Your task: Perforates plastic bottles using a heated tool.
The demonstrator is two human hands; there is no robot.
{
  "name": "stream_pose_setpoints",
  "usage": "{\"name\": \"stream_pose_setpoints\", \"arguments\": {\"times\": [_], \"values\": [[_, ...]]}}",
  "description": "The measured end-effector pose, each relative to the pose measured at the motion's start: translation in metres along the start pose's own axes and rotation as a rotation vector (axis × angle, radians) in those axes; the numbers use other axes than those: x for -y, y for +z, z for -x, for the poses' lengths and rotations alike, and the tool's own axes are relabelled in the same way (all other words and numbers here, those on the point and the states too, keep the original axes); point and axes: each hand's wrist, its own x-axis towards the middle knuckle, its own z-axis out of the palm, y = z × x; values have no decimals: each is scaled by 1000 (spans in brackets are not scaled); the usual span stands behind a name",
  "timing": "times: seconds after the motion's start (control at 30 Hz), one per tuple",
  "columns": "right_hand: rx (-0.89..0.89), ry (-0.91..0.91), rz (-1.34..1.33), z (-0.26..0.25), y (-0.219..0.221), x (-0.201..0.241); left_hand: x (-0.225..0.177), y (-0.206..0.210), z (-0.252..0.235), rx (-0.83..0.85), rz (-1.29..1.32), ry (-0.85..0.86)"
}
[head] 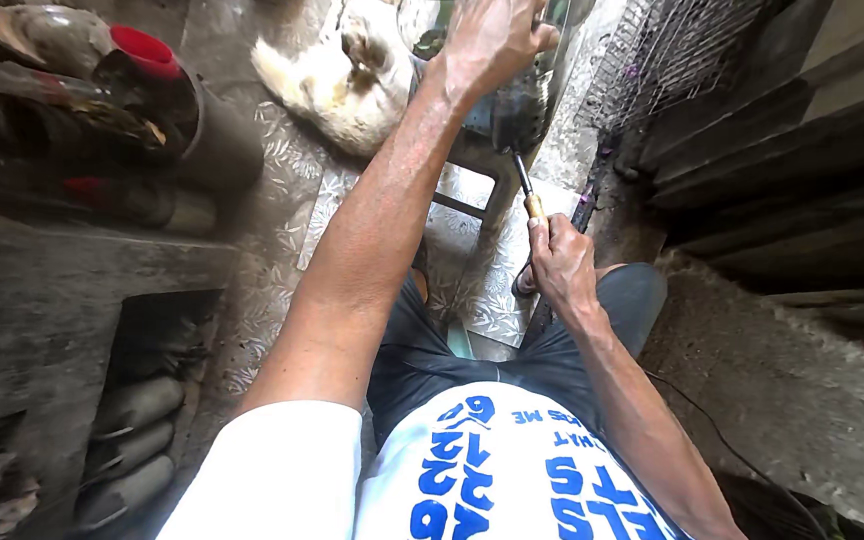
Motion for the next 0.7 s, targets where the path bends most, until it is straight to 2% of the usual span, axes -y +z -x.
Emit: {"name": "stream_pose_setpoints", "arguments": {"times": [0.43, 0.7], "values": [[20, 19, 57, -20, 6, 10, 2, 0, -2, 10, 24, -20], [25, -22, -12, -14, -3, 8, 5, 1, -4, 21, 17, -3]]}}
